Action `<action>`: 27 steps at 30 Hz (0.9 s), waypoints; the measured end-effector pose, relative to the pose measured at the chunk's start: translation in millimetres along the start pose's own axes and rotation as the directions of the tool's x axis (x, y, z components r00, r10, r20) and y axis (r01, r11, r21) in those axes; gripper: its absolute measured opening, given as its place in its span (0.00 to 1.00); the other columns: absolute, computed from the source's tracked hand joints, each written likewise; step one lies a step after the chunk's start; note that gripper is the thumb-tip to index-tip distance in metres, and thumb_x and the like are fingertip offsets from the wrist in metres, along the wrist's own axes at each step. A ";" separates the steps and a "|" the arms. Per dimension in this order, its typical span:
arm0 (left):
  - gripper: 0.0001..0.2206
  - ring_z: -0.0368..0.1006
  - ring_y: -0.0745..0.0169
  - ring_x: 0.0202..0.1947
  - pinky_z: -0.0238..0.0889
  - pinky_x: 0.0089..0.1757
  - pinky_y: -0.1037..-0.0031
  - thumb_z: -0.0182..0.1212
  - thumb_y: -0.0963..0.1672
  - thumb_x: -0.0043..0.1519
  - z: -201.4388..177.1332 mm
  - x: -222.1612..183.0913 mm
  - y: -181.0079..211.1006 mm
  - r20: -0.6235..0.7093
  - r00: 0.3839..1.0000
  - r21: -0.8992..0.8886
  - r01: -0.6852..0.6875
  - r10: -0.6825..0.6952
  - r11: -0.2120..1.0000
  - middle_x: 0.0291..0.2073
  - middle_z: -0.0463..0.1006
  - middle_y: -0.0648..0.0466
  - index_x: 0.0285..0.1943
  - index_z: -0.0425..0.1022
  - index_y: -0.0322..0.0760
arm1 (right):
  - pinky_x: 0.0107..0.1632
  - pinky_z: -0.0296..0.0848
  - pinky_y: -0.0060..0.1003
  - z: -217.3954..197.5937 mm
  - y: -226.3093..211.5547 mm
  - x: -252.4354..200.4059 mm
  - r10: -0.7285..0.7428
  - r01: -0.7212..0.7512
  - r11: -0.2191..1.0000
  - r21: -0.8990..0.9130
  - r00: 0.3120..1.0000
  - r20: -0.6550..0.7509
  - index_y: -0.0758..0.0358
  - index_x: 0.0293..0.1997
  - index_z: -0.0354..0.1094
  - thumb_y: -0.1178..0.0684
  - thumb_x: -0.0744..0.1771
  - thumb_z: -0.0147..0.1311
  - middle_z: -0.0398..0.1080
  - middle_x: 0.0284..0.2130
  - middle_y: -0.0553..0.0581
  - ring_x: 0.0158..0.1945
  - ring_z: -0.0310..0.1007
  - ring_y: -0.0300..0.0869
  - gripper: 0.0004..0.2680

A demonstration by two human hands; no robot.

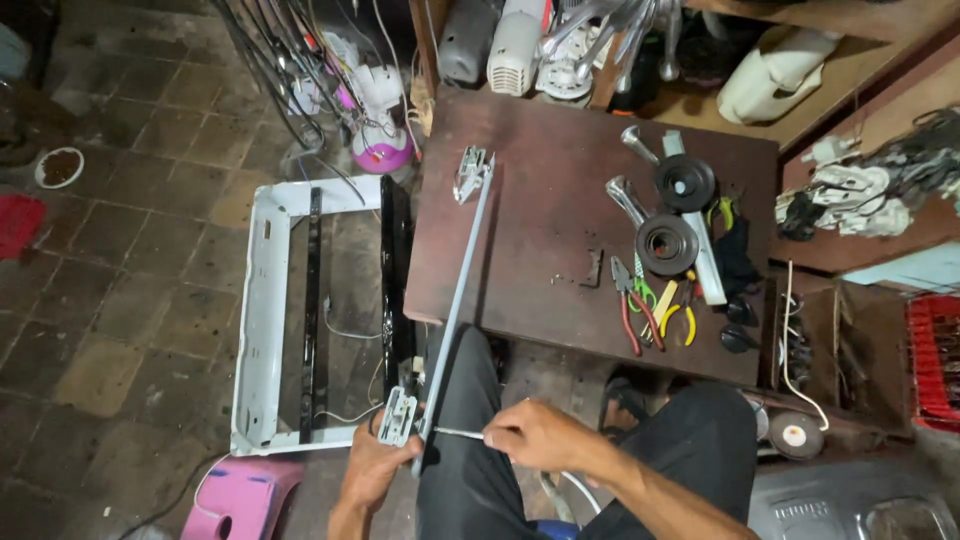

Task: The person disassembles a small electrical component attached to a metal rod using pliers and a screwdriver. They remove parts, wipe the rod with a cloth, and then reassemble the component onto the rod.

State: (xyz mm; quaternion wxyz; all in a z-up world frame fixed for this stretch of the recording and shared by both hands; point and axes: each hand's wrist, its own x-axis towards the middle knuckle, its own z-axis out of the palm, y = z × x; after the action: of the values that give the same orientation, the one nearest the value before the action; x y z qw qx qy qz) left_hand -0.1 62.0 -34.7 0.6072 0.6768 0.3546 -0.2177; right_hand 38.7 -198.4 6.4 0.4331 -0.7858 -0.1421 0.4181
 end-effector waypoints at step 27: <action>0.28 0.63 0.67 0.24 0.58 0.24 0.77 0.79 0.46 0.40 1.6 2.9 0.2 0.211 0.963 -0.129 -0.141 0.166 0.982 0.26 0.76 0.53 0.50 0.83 0.31 | 0.23 0.64 0.35 29.5 23.5 -12.2 -0.858 0.101 0.196 -0.975 0.499 -0.121 0.61 0.45 0.72 0.50 0.68 0.56 0.61 0.22 0.49 0.26 0.64 0.40 0.07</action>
State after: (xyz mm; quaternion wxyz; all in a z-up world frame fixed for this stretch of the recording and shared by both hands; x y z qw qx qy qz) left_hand 2.1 61.0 -36.9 0.6953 0.6385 0.2432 -0.2232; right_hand 5.0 -202.6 -14.1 0.0782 -0.8677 -0.4383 -0.2212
